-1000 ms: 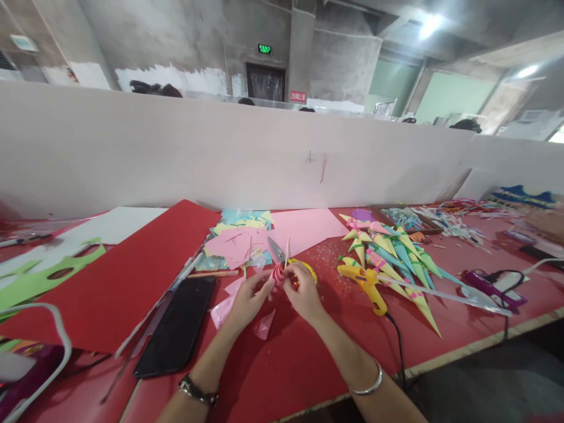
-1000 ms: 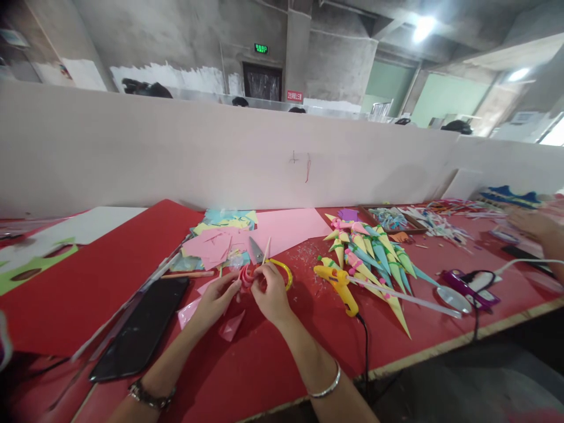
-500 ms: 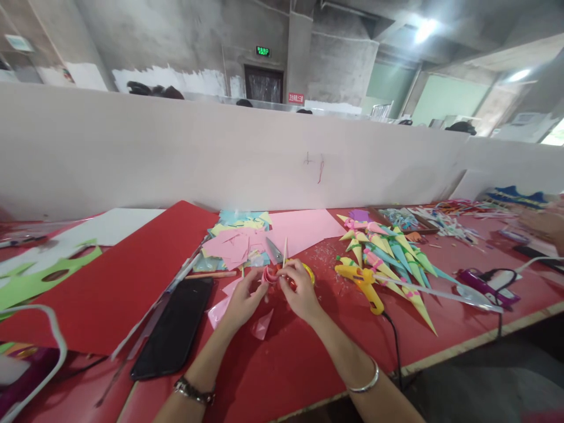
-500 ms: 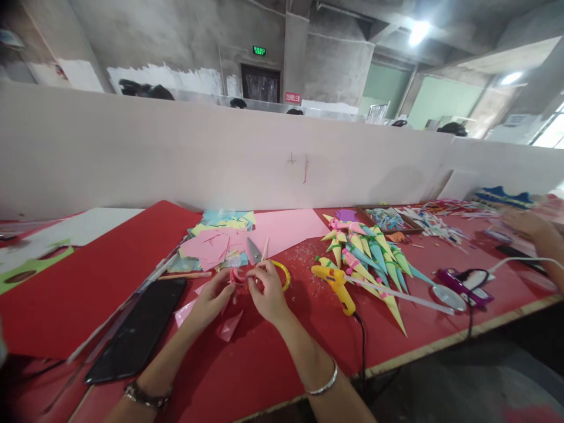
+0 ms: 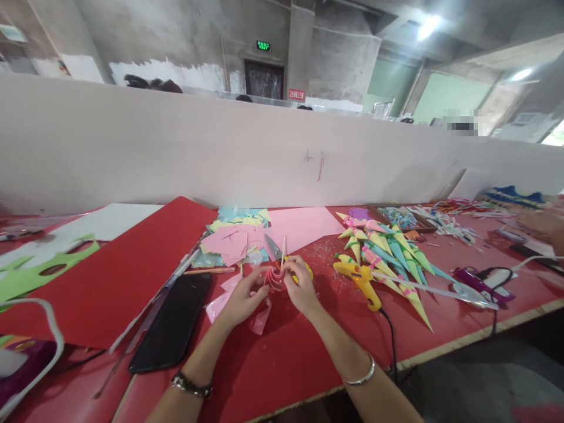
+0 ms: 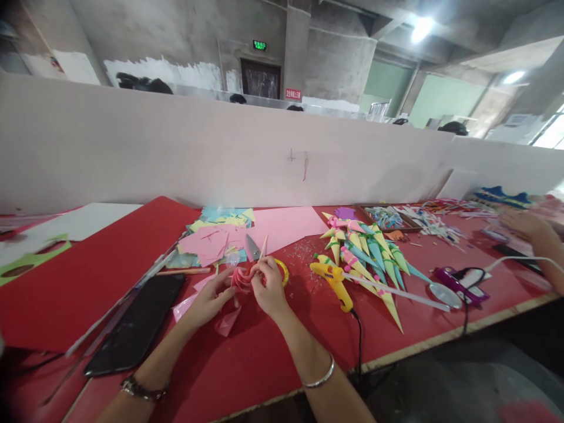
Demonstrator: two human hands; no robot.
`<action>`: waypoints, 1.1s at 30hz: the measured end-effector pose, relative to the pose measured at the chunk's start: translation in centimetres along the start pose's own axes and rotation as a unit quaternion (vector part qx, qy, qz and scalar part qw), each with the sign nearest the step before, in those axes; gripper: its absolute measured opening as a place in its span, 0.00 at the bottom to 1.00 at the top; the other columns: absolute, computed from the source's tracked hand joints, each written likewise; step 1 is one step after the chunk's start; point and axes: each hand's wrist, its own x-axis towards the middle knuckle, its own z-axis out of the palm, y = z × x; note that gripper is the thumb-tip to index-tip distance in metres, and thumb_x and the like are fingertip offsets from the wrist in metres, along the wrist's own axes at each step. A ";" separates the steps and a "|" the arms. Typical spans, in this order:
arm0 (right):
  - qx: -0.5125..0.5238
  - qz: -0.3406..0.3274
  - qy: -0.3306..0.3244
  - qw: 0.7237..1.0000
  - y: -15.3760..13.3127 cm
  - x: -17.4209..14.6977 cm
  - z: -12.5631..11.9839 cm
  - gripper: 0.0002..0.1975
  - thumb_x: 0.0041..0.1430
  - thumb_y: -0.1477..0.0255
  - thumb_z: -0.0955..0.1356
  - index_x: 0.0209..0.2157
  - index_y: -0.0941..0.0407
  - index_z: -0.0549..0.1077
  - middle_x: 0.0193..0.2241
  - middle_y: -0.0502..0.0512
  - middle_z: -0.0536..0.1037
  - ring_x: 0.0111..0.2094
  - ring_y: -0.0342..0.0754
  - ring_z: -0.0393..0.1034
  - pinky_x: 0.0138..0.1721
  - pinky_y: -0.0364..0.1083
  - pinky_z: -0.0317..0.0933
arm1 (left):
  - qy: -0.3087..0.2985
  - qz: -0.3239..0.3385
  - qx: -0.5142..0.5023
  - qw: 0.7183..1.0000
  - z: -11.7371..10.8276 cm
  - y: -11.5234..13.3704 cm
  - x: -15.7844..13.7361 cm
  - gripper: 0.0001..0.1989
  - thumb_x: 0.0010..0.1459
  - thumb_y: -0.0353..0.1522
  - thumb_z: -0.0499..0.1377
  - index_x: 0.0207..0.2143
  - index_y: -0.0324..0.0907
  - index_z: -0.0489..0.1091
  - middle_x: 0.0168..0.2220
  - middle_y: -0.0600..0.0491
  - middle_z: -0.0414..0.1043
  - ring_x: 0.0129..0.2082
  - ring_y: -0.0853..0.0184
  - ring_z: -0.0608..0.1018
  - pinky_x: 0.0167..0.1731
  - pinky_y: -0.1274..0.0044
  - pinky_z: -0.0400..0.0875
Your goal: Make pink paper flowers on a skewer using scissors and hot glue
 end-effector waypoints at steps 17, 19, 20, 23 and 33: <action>0.032 0.055 0.046 0.997 0.7 0.4 0.4 0.06 0.45 0.78 0.59 0.21 0.56 0.65 0.26 0.50 0.63 0.29 0.44 0.62 0.30 0.42 0.58 | -0.003 0.010 0.328 0.944 -0.9 2.6 -1.4 0.10 0.52 0.37 0.50 0.34 0.41 0.61 0.26 0.56 0.67 0.25 0.68 0.69 0.27 0.77 0.64; 0.033 0.060 0.046 0.997 0.9 0.5 0.3 0.07 0.46 0.77 0.59 0.23 0.56 0.66 0.27 0.51 0.64 0.30 0.44 0.62 0.31 0.42 0.58 | -0.009 -0.017 0.364 0.931 -1.1 2.8 -2.4 0.12 0.53 0.40 0.50 0.33 0.41 0.63 0.27 0.55 0.67 0.26 0.67 0.70 0.28 0.77 0.64; 0.034 0.063 0.045 0.996 0.9 0.5 0.2 0.07 0.46 0.77 0.59 0.25 0.56 0.67 0.28 0.51 0.64 0.30 0.44 0.62 0.30 0.42 0.58 | -0.010 -0.024 0.379 0.925 -1.2 2.8 -3.0 0.12 0.53 0.41 0.51 0.33 0.42 0.63 0.29 0.54 0.68 0.27 0.67 0.71 0.29 0.76 0.64; 0.032 0.070 0.030 0.997 0.7 0.3 -0.6 0.07 0.48 0.77 0.60 0.27 0.56 0.68 0.30 0.52 0.65 0.31 0.44 0.63 0.31 0.42 0.58 | -0.002 -0.030 0.413 0.910 -1.0 2.3 -4.8 0.13 0.53 0.41 0.51 0.34 0.42 0.65 0.34 0.51 0.69 0.33 0.64 0.72 0.34 0.75 0.64; -0.059 0.084 -0.086 0.991 -0.9 -5.1 -6.0 0.07 0.51 0.77 0.63 0.28 0.55 0.72 0.32 0.52 0.66 0.34 0.45 0.65 0.36 0.43 0.59 | 0.053 -0.076 0.481 0.872 1.8 2.7 -5.7 0.14 0.57 0.39 0.47 0.32 0.41 0.68 0.34 0.48 0.72 0.34 0.62 0.74 0.34 0.74 0.65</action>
